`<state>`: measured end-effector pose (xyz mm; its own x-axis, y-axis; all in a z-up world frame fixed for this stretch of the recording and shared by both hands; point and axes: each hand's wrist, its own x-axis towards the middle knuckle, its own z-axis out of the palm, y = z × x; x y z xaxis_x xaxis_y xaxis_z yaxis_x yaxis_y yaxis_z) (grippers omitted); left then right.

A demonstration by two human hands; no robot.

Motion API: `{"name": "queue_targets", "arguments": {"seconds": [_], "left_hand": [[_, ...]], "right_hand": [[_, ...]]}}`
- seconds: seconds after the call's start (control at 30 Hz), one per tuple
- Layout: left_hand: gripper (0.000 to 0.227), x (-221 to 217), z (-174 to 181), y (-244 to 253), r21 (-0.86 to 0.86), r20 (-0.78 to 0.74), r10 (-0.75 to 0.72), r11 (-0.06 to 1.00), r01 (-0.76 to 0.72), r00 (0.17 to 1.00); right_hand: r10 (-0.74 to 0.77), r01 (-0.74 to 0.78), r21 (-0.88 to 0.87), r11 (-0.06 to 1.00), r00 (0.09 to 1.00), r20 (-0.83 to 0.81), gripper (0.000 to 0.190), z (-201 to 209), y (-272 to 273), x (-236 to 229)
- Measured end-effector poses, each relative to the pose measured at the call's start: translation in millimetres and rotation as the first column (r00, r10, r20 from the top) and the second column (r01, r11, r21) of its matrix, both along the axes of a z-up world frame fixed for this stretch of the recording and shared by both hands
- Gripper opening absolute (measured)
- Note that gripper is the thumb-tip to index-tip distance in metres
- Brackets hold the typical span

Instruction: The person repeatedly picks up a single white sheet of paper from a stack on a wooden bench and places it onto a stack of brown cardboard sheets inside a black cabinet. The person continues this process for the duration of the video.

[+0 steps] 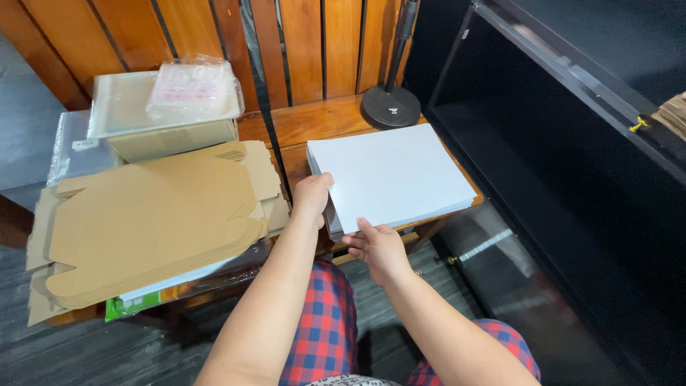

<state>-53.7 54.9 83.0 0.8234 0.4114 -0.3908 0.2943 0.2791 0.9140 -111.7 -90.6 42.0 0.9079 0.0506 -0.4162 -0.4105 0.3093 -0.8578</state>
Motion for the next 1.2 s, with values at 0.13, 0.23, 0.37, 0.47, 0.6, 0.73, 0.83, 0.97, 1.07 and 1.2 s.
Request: {"name": "queue_targets", "arguments": {"seconds": [0.13, 0.23, 0.37, 0.47, 0.6, 0.73, 0.83, 0.97, 1.07, 1.2], "left_hand": [[0.019, 34.3, -54.2, 8.4, 0.049, 0.032, 0.009, 0.999, -0.011, 0.999], [0.027, 44.7, -66.0, 7.1, 0.109, 0.017, 0.029, 0.994, -0.031, 0.999], [0.058, 7.5, 3.1, -3.2, 0.127, -0.021, 0.011, 0.992, -0.008, 1.000], [0.078, -24.9, 53.9, -7.2, 0.099, -0.002, -0.011, 0.995, 0.011, 1.000], [0.077, -20.1, 36.0, -2.2, 0.162, 0.005, -0.069, 0.984, 0.068, 0.998], [0.069, -13.2, 19.2, -0.8, 0.268, -0.003, -0.089, 0.959, 0.087, 0.996], [0.069, -9.2, 5.9, 1.7, 0.328, 0.030, -0.101, 0.941, 0.086, 0.994], [0.045, -1.2, -19.1, 4.7, 0.521, 0.000, -0.121, 0.847, 0.104, 0.993], [0.040, -2.8, -27.0, 6.8, 0.569, -0.002, -0.129, 0.816, 0.108, 0.992], [0.033, -2.3, -35.4, 10.1, 0.610, 0.000, -0.151, 0.783, 0.120, 0.988]], "right_hand": [[0.037, -0.036, -0.075, 0.997, 0.999, 0.013, 0.034, -3.4, -6.9, 0.2], [0.067, -0.066, -0.106, 0.992, 0.998, 0.007, 0.033, -10.9, -13.4, 0.1], [0.113, -0.110, -0.206, 0.972, 0.994, 0.005, 0.031, -12.9, -26.4, -1.5], [0.142, -0.137, -0.266, 0.954, 0.990, -0.001, 0.031, -4.3, -38.2, -6.6], [0.186, -0.179, -0.336, 0.925, 0.982, -0.012, 0.028, -8.2, -59.9, -6.2], [0.232, -0.221, -0.344, 0.912, 0.973, -0.011, 0.027, -17.5, -82.7, -1.3], [0.254, -0.234, -0.403, 0.885, 0.967, -0.005, 0.025, -5.7, -98.3, -2.0], [0.280, -0.251, -0.460, 0.852, 0.960, -0.006, 0.025, -10.3, -119.6, 3.0], [0.254, -0.225, -0.465, 0.856, 0.967, 0.000, 0.025, -15.8, -129.2, 5.5], [0.207, -0.184, -0.467, 0.865, 0.978, -0.002, 0.025, -13.5, -137.2, 2.9]]}}
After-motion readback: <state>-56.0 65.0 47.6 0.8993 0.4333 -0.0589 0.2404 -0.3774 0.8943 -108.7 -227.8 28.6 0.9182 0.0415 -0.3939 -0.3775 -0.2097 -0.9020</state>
